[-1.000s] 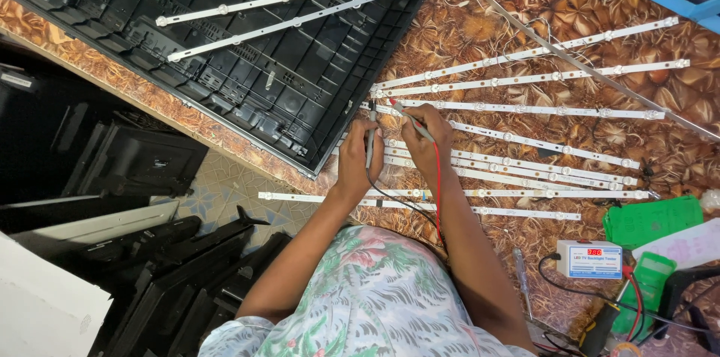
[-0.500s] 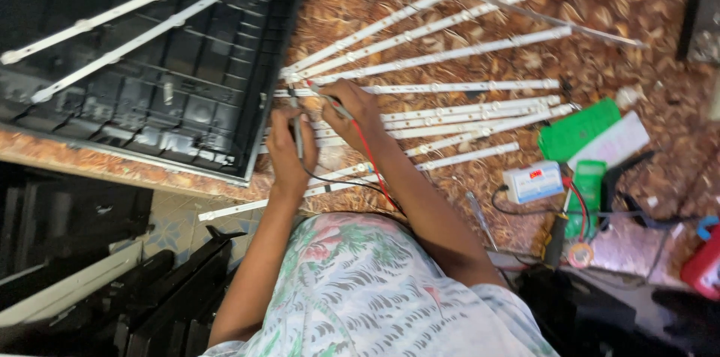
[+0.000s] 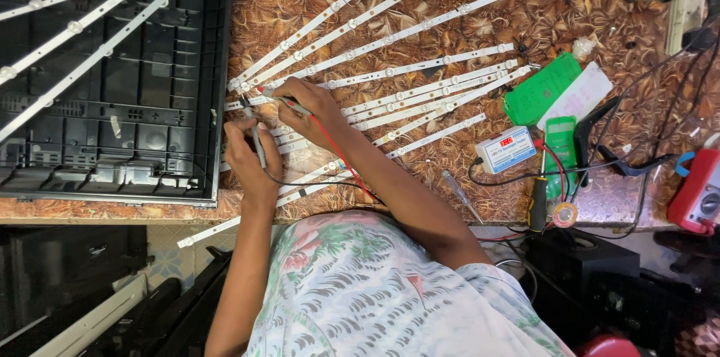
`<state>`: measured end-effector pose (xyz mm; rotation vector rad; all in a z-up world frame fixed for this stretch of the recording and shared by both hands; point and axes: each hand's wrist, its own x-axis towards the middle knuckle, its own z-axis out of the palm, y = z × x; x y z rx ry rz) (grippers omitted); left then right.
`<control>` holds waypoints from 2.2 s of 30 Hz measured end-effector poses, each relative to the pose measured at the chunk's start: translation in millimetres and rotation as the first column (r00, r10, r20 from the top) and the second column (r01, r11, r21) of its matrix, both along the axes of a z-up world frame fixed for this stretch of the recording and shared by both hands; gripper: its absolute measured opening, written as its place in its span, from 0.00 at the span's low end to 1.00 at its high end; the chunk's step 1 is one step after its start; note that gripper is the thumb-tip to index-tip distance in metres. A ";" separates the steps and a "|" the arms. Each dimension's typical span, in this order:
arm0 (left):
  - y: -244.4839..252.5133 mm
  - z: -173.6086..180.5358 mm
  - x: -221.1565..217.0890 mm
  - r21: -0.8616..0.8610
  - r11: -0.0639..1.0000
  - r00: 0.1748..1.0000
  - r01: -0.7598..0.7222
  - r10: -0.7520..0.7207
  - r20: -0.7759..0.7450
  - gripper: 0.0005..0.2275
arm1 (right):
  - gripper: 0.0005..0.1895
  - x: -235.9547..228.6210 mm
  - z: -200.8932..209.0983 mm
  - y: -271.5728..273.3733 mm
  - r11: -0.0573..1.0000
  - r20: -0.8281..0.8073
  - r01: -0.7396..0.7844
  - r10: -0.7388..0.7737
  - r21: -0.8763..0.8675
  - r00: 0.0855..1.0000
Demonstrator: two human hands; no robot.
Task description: The person uses a multimeter with red and black probes to test multiple white LED strips laid out on a table. They touch the probes to the contact points on the strips, causing some to light up, and then move to the next strip to repeat the process.
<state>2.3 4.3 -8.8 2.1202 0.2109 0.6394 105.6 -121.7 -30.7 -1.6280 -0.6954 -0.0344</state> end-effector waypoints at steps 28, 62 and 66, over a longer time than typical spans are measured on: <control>-37.4 -20.0 49.8 -0.281 0.955 0.991 0.100 -0.070 0.115 0.04 | 0.11 35.6 -9.4 -45.4 0.962 -0.042 0.241 -0.237 0.128 0.971; -34.7 -29.6 49.3 -0.356 0.931 0.994 0.081 -0.048 0.102 0.07 | 0.11 35.6 -18.7 -43.6 0.960 -0.014 0.268 -0.268 0.087 0.963; -34.8 -30.0 49.0 -0.351 0.933 0.994 0.079 -0.047 0.097 0.07 | 0.11 35.0 -19.0 -42.2 0.956 -0.006 0.284 -0.284 0.074 0.959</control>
